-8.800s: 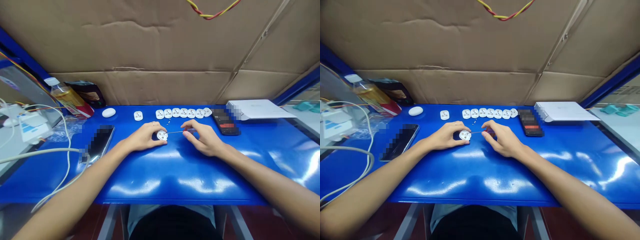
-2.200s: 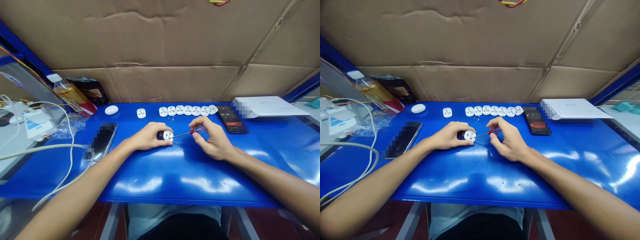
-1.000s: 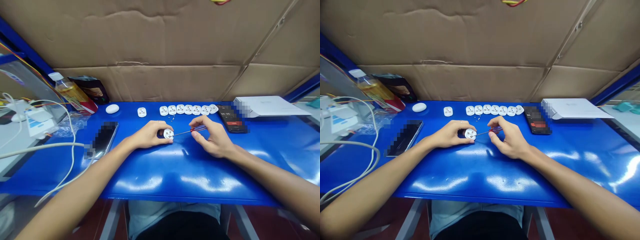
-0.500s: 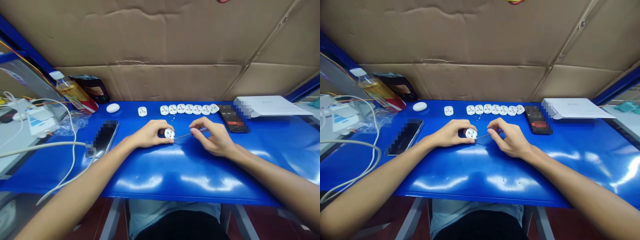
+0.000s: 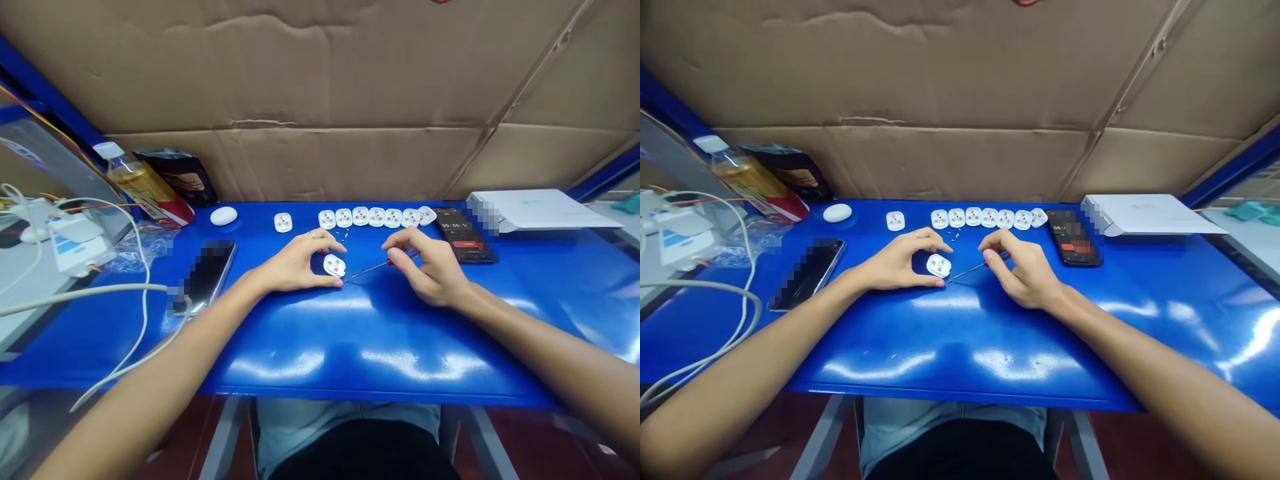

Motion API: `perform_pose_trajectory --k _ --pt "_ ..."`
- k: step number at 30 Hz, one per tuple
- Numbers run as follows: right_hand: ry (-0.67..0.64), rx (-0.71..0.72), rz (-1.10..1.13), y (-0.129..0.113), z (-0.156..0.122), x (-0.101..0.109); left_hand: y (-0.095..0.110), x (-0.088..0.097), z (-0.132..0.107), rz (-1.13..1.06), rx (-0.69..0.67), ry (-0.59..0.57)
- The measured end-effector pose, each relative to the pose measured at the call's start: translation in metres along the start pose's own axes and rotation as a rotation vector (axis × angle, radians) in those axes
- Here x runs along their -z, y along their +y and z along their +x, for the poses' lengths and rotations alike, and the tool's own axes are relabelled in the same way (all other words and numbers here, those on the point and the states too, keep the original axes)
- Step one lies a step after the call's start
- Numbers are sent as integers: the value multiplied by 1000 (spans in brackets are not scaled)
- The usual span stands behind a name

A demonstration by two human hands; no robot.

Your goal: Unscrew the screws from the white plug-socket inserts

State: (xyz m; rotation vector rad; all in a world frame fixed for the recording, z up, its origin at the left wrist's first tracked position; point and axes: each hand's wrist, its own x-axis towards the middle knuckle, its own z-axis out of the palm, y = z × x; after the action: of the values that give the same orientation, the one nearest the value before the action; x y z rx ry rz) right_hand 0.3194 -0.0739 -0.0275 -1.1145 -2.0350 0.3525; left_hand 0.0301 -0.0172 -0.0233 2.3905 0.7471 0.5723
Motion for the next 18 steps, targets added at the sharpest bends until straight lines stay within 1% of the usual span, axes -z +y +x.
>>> perform_pose_trajectory --k 6,9,11,14,16,18 --pt "-63 26 -19 -4 -2 -4 4 0 -1 -8 11 28" --pt "-62 25 -26 -5 -2 -4 4 0 -1 -24 34 56" --pt "-35 17 -20 -4 -1 -3 3 -1 -1 -53 55 87" --pt "42 -27 -43 -1 2 -3 4 -2 -1 -80 66 134" --pt "77 -57 -68 3 5 -3 4 -2 -2 -46 46 131" --pt "75 -78 -77 7 7 -4 5 -4 -2 8 27 97"
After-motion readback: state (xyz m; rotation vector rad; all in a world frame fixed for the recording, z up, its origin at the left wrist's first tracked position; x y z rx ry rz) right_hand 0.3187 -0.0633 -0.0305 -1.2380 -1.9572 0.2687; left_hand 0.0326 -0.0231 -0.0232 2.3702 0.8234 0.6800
